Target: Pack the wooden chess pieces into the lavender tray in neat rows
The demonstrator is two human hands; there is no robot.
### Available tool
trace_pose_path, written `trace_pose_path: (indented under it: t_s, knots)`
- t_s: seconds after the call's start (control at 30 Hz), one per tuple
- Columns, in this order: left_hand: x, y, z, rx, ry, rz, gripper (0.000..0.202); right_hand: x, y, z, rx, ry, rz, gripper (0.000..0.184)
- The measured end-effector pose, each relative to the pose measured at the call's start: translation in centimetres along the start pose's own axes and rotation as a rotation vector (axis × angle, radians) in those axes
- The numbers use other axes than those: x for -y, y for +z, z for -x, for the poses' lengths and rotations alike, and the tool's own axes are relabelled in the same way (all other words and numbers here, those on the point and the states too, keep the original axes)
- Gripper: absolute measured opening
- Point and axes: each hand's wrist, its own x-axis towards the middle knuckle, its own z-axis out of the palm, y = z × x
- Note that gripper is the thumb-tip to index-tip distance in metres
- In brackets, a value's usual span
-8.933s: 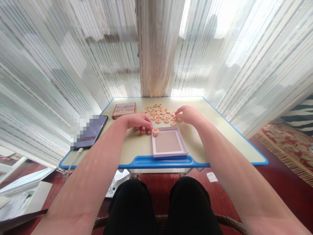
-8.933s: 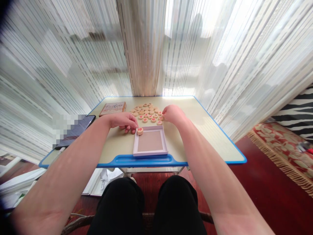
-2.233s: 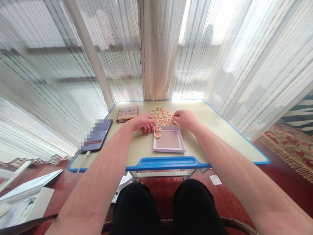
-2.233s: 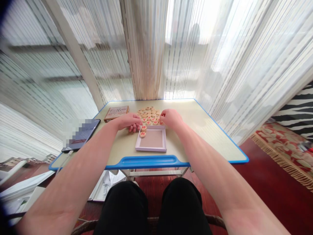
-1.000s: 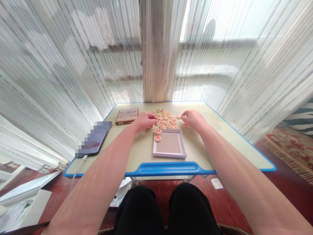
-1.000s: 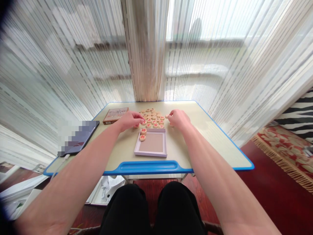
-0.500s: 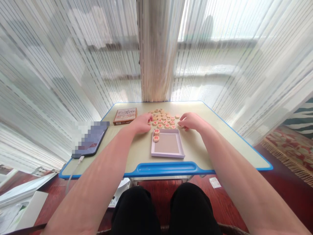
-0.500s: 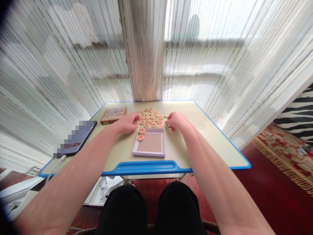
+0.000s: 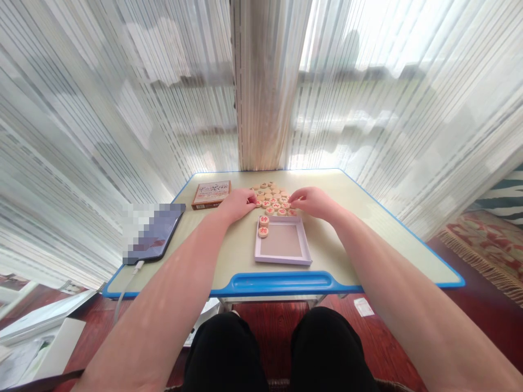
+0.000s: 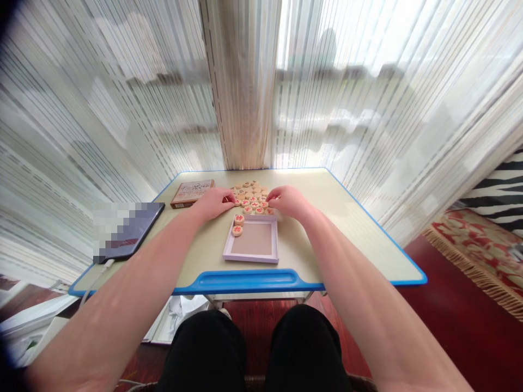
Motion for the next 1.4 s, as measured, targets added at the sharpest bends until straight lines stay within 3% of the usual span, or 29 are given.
trace_pose_path:
  t_s: [0.13,0.27,0.47,0.7,0.97,1.23,1.4]
  knots:
    - [-0.1,-0.1,0.1,-0.004,-0.028,0.040,0.015,0.3,0.1,0.3,0.084,-0.146,-0.061,0.021]
    - [-1.1,-0.4,0.4,-0.032,-0.050,0.144,0.018,-0.1,0.1,0.2,0.165,-0.232,0.013,0.024]
    - [-2.1,-0.6,0.8,0.175,-0.141,0.429,0.018,-0.1,0.1,0.1,0.109,-0.190,0.080,0.024]
    - [-1.9,-0.3,0.4,0.249,-0.243,0.595,0.009,-0.3,0.8,-0.4,0.053,-0.164,0.096,0.023]
    - [-1.6,-0.3,0.4,0.304,-0.221,0.608,0.010,-0.1,0.8,-0.3,0.067,-0.173,0.114,0.023]
    - [-1.0,-2.1,1.2,0.535,-0.071,0.662,0.046,-0.2,1.2,-0.4,0.025,-0.147,0.148,0.021]
    - [-1.3,-2.2,1.3,0.526,-0.125,0.671,0.041,-0.1,1.3,-0.5,0.020,-0.145,0.195,0.024]
